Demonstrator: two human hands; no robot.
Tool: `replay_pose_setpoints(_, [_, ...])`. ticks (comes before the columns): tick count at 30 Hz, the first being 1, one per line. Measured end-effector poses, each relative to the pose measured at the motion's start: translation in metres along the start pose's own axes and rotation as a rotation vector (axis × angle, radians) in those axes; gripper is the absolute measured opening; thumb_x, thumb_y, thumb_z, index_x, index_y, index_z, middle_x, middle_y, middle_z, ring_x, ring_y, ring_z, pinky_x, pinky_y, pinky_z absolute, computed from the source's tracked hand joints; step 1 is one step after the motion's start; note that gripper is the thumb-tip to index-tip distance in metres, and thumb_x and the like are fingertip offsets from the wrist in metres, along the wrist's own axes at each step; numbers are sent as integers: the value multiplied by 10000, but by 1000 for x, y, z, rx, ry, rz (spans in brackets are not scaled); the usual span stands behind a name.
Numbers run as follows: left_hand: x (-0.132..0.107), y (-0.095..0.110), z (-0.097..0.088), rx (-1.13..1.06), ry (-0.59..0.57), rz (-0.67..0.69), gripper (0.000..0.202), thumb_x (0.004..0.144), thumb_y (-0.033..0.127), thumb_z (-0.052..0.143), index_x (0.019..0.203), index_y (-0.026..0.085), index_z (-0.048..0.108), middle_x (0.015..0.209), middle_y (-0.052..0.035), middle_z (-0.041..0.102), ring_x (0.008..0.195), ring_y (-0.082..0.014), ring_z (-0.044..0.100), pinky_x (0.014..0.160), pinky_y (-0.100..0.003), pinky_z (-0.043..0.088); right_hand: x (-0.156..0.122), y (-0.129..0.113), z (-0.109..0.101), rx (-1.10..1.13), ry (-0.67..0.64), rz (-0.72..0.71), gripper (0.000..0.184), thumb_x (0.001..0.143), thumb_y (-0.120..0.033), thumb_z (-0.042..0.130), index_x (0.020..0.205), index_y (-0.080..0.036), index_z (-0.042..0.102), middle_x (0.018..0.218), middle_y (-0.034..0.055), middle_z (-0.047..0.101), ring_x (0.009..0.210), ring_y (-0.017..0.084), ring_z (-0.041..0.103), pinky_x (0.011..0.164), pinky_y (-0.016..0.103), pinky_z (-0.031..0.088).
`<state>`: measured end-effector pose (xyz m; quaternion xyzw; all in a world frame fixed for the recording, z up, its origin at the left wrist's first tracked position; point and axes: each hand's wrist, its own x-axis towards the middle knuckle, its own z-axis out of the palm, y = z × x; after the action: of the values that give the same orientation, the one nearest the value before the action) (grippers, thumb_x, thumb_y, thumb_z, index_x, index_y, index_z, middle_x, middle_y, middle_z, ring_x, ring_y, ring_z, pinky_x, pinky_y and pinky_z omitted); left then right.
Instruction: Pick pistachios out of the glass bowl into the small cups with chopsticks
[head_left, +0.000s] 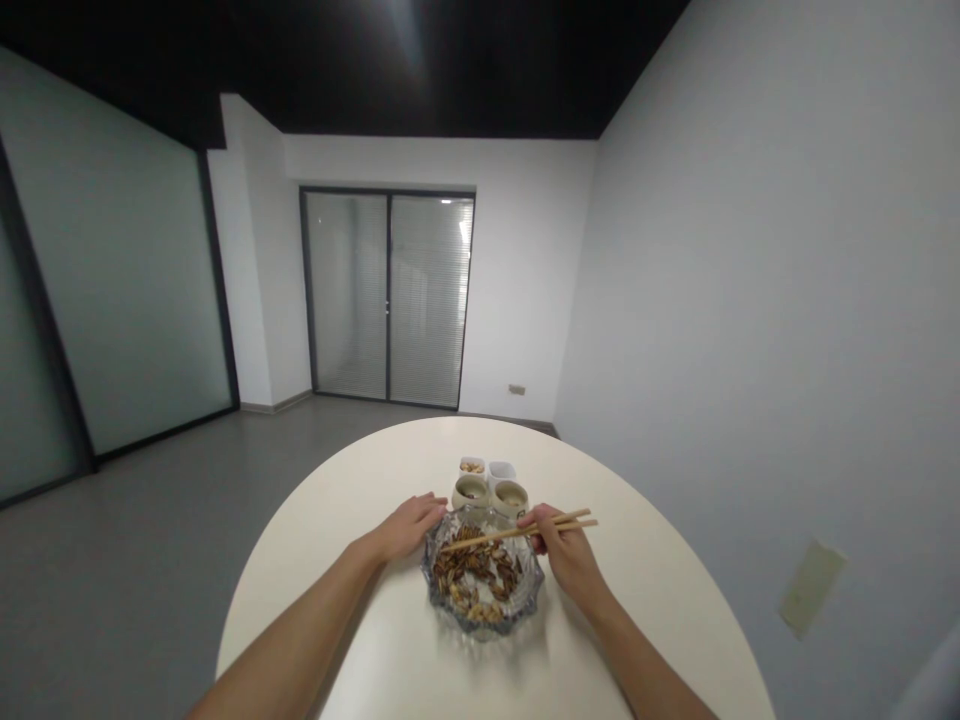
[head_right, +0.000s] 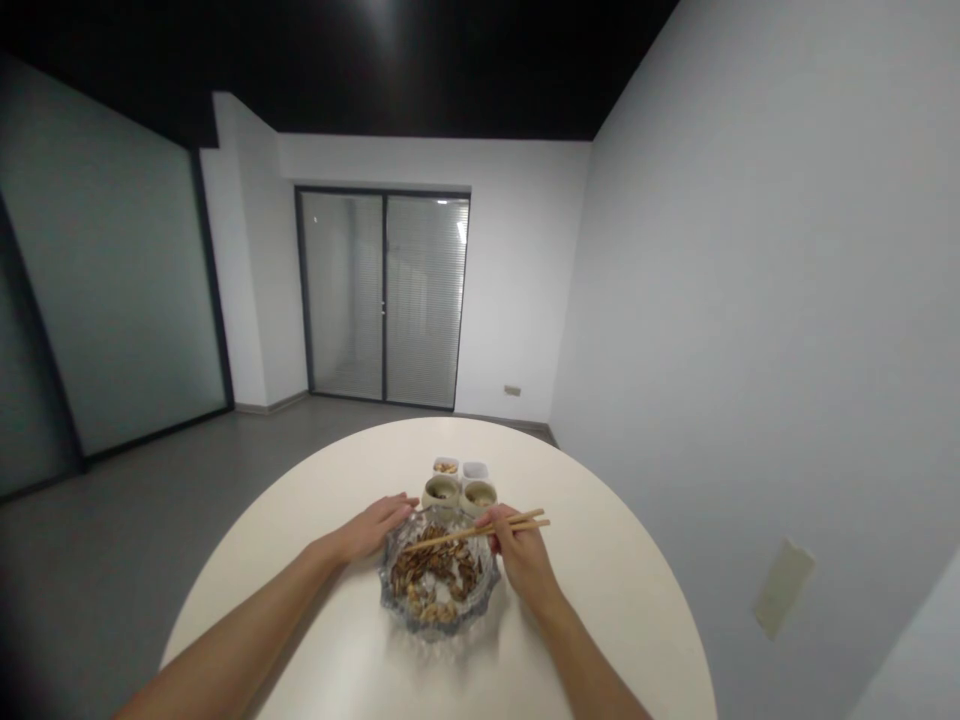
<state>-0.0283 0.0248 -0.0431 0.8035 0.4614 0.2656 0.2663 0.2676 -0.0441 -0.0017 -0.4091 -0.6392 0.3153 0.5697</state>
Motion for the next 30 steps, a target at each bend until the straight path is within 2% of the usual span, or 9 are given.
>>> replay_pose_setpoints(5, [0, 0, 0, 19, -5, -5, 706, 1055, 690, 312, 1465, 232, 659, 1579, -77, 592, 1522, -337, 435, 1307, -480, 247, -2, 2, 3, 13, 2, 17, 747, 851, -894, 551, 710, -189, 756, 502, 6, 547, 472, 162, 502, 461, 276, 422])
replay_pose_setpoints(13, [1, 0, 1, 13, -8, 60, 692, 1056, 702, 290, 1394, 274, 716, 1542, -31, 633, 1489, -319, 471, 1294, -451, 284, 0, 1, -2, 12, 87, -43, 721, 887, -860, 544, 713, -193, 753, 492, 5, 547, 473, 169, 513, 476, 288, 451])
replay_pose_setpoints(18, [1, 1, 0, 33, -12, 24, 740, 1047, 707, 287, 1453, 224, 672, 1563, -79, 608, 1510, -341, 450, 1300, -473, 271, 6, 5, -12, 20, 198, -66, 712, 873, -864, 567, 707, -195, 749, 487, 8, 558, 472, 169, 516, 474, 289, 440])
replay_pose_setpoints(25, [3, -3, 3, 25, -11, 6, 756, 1037, 727, 288, 1449, 226, 677, 1586, -81, 583, 1539, -364, 412, 1318, -516, 220, 11, 10, -27, -21, 427, -110, 729, 892, -857, 555, 780, -175, 784, 535, 14, 574, 519, 178, 532, 502, 299, 429])
replay_pose_setpoints(30, [4, -5, 3, 17, -7, 12, 737, 1039, 727, 302, 1431, 240, 690, 1578, -69, 594, 1532, -358, 424, 1314, -516, 237, 14, 18, -35, -116, 520, -141, 730, 935, -835, 511, 826, -169, 789, 578, 11, 578, 549, 181, 534, 541, 307, 427])
